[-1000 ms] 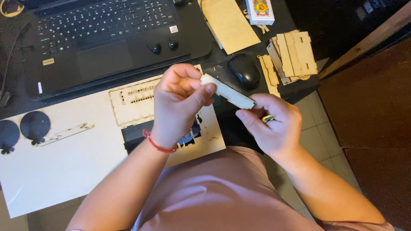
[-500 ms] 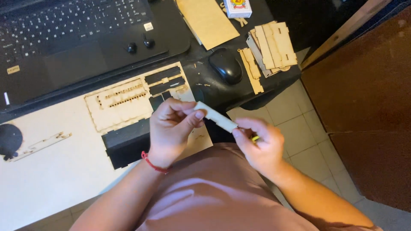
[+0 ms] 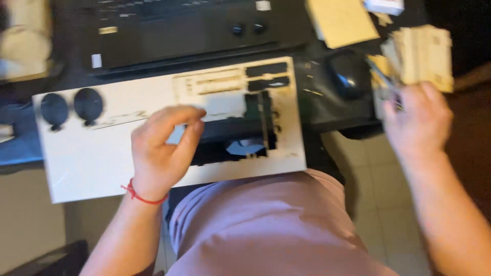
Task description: Attaching laser-cut wooden edge strips to a larger wooden assembly, including popping the strips out of a sheet and trimming them with a utility knife.
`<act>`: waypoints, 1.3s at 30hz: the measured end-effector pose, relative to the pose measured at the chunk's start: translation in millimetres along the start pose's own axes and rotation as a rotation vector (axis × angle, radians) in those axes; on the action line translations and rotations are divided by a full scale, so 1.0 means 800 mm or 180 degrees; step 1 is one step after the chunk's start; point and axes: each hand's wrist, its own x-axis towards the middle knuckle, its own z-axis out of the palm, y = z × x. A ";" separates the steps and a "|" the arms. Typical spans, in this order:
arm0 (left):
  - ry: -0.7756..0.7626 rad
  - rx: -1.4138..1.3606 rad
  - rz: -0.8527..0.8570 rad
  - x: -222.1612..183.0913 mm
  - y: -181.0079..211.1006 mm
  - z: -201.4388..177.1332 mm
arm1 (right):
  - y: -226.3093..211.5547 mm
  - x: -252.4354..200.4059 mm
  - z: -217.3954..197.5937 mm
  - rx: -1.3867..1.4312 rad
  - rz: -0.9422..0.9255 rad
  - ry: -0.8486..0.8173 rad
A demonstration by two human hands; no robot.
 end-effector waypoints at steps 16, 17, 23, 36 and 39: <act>-0.0657 0.0344 0.0813 -0.065 -0.037 -0.018 | -0.086 -0.010 -0.085 0.0653 -0.0078 -0.0254; -0.0667 0.0378 0.0776 -0.060 -0.040 -0.021 | -0.116 -0.010 -0.093 0.1337 0.0465 -0.0728; -0.0818 0.1068 0.0464 -0.023 -0.076 -0.039 | -0.177 -0.023 -0.043 0.2530 0.1916 -0.2393; -0.0761 0.0982 0.0202 0.016 -0.109 -0.003 | -0.170 -0.016 -0.032 0.3621 0.2408 -0.2598; -0.0839 0.1268 0.0294 0.036 -0.131 0.019 | -0.175 -0.016 -0.035 0.3359 0.2572 -0.2701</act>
